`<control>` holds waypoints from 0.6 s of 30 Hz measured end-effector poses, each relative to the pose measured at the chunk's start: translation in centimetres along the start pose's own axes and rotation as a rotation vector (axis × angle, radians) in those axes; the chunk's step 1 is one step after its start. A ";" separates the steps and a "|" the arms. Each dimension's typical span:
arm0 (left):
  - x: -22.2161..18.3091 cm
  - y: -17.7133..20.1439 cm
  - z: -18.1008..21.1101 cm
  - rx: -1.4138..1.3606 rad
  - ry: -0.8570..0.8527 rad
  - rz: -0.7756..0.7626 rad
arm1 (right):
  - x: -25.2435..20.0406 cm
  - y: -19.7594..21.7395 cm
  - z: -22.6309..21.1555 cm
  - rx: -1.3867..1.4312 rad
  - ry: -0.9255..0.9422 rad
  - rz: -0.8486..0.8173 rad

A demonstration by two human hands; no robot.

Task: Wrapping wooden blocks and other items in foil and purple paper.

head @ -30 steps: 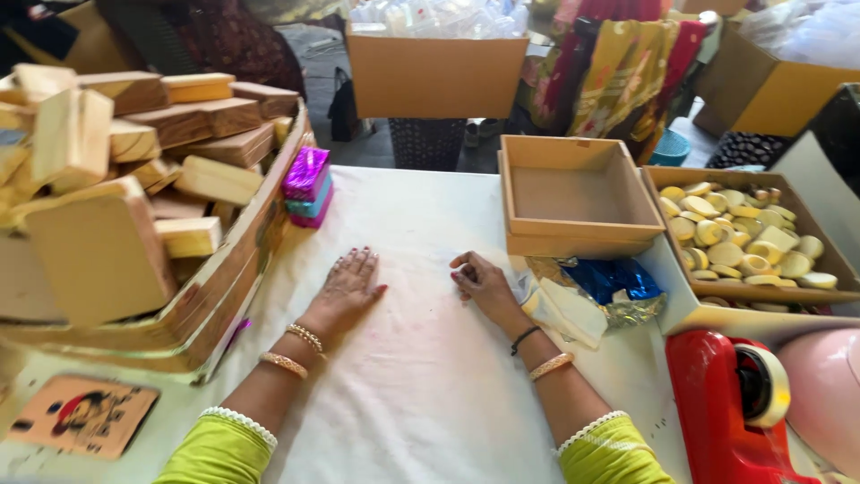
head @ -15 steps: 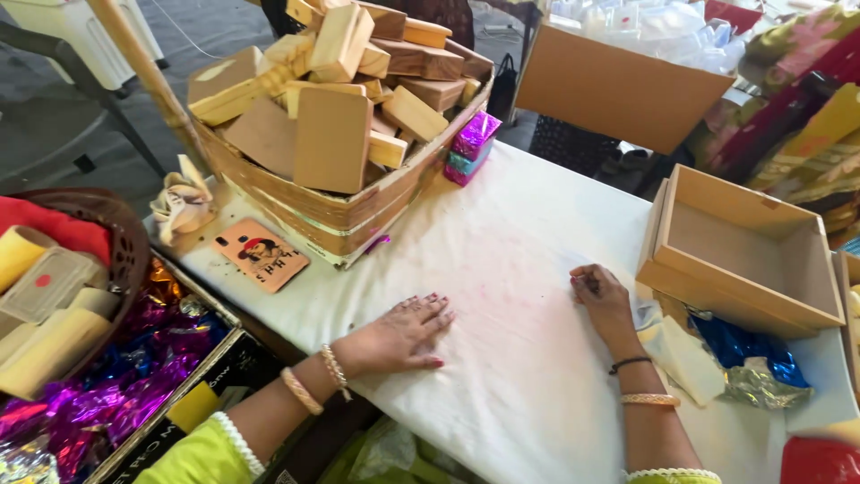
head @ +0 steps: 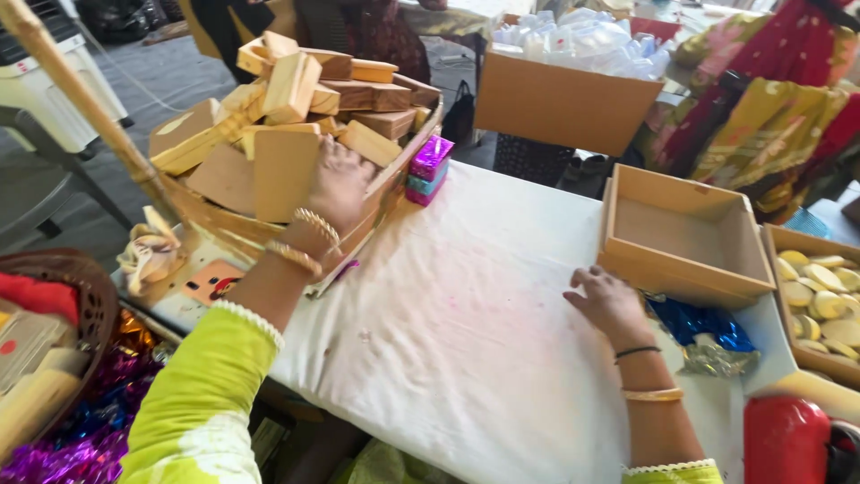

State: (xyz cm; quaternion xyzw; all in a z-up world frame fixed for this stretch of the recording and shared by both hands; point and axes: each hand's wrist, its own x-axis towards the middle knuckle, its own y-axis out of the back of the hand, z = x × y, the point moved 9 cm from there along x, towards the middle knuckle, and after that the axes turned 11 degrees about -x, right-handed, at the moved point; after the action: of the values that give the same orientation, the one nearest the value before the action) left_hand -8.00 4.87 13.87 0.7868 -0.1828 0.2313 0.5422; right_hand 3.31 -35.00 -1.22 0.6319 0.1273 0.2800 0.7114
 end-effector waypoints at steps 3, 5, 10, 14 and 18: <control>1.0 -4.8 -2.3 0.088 0.097 -0.401 | -2.1 1.0 3.9 0.009 -0.124 -0.208; 1.6 -4.5 -2.0 0.063 0.099 -0.451 | -2.2 -1.3 6.5 0.029 -0.136 -0.263; 2.5 2.4 -0.6 -0.223 0.167 -0.256 | -1.4 -6.1 8.0 0.190 -0.027 -0.272; 3.3 8.7 4.4 -0.870 0.038 0.076 | -0.9 -5.0 6.4 0.412 -0.033 -0.226; 3.3 4.2 12.1 -1.512 -0.137 0.124 | 0.6 -0.7 5.1 0.965 -0.001 0.074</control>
State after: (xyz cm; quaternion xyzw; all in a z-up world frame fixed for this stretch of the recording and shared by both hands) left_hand -5.53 -8.07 15.29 0.2020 -0.3688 0.0240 0.9070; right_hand 6.70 -38.91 -0.95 0.8939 0.2200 0.2137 0.3269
